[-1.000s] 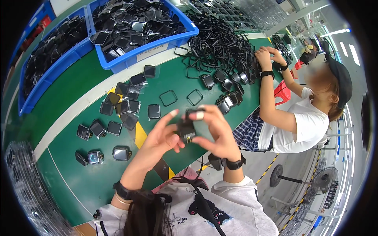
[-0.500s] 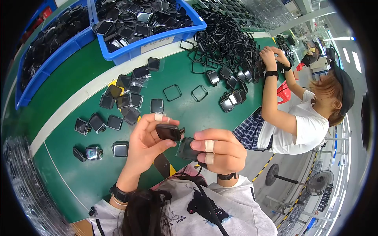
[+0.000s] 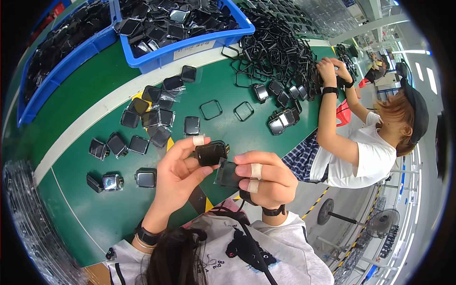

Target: The person picks up a smartwatch, peels off its protective film, and presses a black frame onto the screen by hand. After repeating this process with another smartwatch, they place both finished units into a plastic tray.

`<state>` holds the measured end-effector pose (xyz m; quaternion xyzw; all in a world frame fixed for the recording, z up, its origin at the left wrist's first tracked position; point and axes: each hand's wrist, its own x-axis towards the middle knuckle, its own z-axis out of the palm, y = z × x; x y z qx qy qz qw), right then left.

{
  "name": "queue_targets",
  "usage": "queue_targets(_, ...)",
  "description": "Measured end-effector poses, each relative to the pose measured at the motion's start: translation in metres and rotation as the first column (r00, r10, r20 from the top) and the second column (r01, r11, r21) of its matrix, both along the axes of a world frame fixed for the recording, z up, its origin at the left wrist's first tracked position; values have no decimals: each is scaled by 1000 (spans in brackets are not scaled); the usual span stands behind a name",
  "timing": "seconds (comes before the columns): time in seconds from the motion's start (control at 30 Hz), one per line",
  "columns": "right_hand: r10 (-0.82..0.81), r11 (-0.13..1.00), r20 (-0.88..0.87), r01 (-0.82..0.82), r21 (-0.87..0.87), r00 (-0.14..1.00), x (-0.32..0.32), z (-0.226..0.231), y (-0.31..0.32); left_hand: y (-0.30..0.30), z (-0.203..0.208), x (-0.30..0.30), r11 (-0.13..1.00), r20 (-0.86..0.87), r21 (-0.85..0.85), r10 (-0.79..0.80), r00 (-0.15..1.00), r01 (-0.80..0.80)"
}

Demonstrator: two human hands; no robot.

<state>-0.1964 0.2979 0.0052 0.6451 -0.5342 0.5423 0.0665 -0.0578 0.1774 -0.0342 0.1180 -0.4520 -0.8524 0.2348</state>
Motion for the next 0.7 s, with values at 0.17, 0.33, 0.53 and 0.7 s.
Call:
queue_targets(0.17,-93,980,290,36,197,953,6,-2,2,2,-8,0,1000,-2,-19,-1,1000,0)
queue_targets(0.33,-122,917,643,-161,364,756,3,-10,0,3,-2,1,999,28,-43,-19,999,20)
queue_targets(0.53,-240,885,583,-71,459,776,4,-20,-9,6,-7,-1,999,58,-32,-8,998,10)
queue_targets(0.7,-211,887,548,-77,456,810,2,-27,-11,7,-6,-2,1000,53,2,8,999,-8)
